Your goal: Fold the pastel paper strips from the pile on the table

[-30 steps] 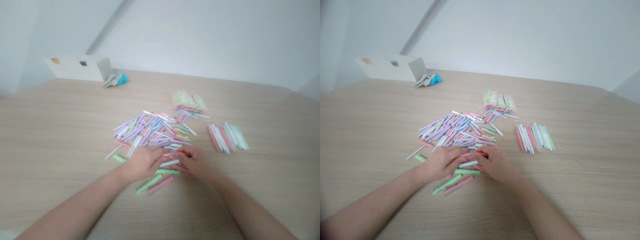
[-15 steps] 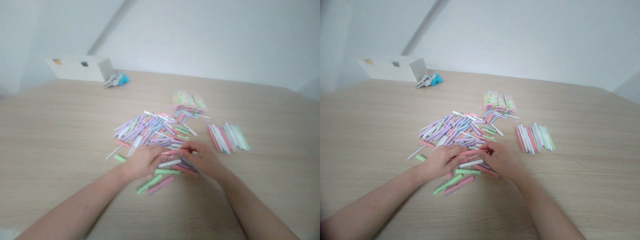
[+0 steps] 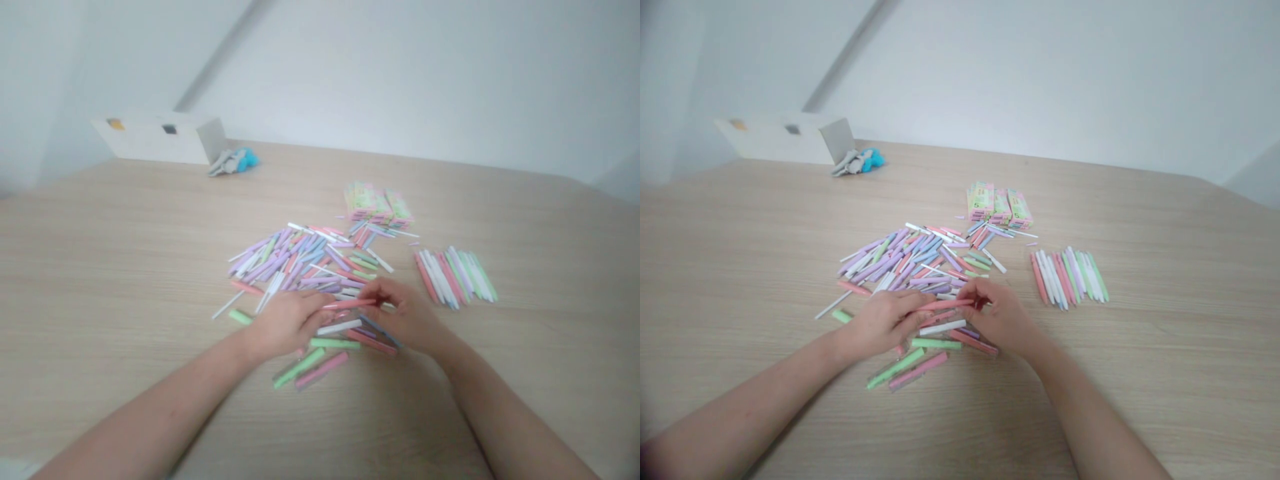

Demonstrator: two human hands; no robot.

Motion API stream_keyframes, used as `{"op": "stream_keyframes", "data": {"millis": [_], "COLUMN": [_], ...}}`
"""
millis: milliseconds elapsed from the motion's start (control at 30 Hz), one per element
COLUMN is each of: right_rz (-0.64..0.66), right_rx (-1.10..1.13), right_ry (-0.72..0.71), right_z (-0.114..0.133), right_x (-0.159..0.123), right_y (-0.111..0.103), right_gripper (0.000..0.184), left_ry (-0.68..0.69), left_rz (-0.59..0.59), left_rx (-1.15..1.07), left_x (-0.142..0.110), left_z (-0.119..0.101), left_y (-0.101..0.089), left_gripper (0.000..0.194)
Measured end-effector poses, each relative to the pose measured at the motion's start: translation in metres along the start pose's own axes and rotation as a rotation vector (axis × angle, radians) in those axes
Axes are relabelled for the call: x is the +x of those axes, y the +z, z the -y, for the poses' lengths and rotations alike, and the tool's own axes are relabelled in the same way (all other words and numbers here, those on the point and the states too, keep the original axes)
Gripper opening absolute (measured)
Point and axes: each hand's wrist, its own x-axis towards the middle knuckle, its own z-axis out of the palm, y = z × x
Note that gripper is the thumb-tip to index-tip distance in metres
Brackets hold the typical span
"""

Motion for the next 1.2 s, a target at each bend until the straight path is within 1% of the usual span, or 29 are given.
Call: {"op": "stream_keyframes", "data": {"millis": [33,67,133,200,267,333,400,433,500,567,600,700,800,867,900,967,1000,1100,1200], "right_rz": [0.006,0.022,0.071,0.11,0.127,0.13,0.094,0.068,0.023,0.029,0.046,0.111,0.145,0.151,0.143,0.102,0.08,0.049,0.058], "right_rx": [-0.017,-0.039,-0.082,-0.106,-0.1,-0.044,0.016,0.032,0.019,-0.018,-0.037,-0.078,-0.082,-0.066,-0.05,-0.018,-0.008,-0.023,-0.048], "right_ry": [0.019,0.046,0.092,0.105,0.09,0.075,0.05,0.033,0.008,0.031,0.057,0.103,0.098,0.084,0.069,0.026,0.006,0.004,0.076], "right_z": [-0.0006,-0.0017,-0.0045,-0.0072,-0.0087,-0.0083,-0.0063,-0.005,-0.0027,-0.0018,-0.002,-0.0047,-0.0077,-0.0083,-0.008,-0.0065,-0.0054,-0.0022,-0.0014], "right_x": [0.0,-0.0001,-0.0004,-0.0007,-0.0008,-0.0009,-0.0008,-0.0007,-0.0005,-0.0004,-0.0004,-0.0009,-0.0014,-0.0016,-0.0018,-0.002,-0.0021,-0.0022,-0.0023], "right_y": [0.0004,0.0011,0.0027,0.0039,0.004,0.003,0.0016,0.001,0.0006,0.0013,0.0021,0.0045,0.0054,0.0048,0.0043,0.0038,0.0038,0.0052,0.0077], "right_gripper": [0.012,0.018,0.034,0.045,0.049,0.042,0.026,0.022,0.018,0.012,0.017,0.039,0.049,0.046,0.04,0.022,0.017,0.011,0.014], "left_ry": [0.002,0.004,0.003,-0.002,-0.006,-0.006,-0.007,-0.008,-0.012,-0.013,-0.012,-0.006,-0.009,-0.011,-0.011,-0.011,-0.011,-0.012,0.0], "left_rz": [-0.001,0.0,0.004,0.016,0.024,0.03,0.021,0.014,0.007,0.007,0.008,0.014,0.022,0.029,0.031,0.032,0.031,0.027,0.024], "left_rx": [0.0,0.002,0.013,0.022,0.024,0.018,0.019,0.023,0.036,0.045,0.049,0.058,0.053,0.039,0.033,0.03,0.032,0.049,0.087], "left_x": [-0.0001,-0.0001,0.0001,0.0003,0.0005,0.0005,0.0003,0.0002,-0.0001,-0.0003,-0.0003,-0.0003,-0.0001,0.0001,0.0001,0.0,-0.0002,-0.0008,-0.001], "left_z": [-0.0001,-0.0003,-0.0007,-0.0009,-0.0007,-0.0002,0.0005,0.0009,0.0015,0.0016,0.0014,0.001,0.0008,0.0009,0.0009,0.0011,0.0012,0.0019,0.0032], "left_y": [0.0001,0.0001,0.0001,-0.0001,-0.0003,-0.0003,0.0,0.0003,0.0009,0.0013,0.0014,0.0011,0.0006,0.0004,0.0004,0.0007,0.0009,0.0019,0.0029], "left_gripper": [0.033,0.033,0.033,0.033,0.034,0.034,0.034,0.033,0.032,0.032,0.032,0.033,0.034,0.033,0.033,0.033,0.032,0.032,0.032]}}
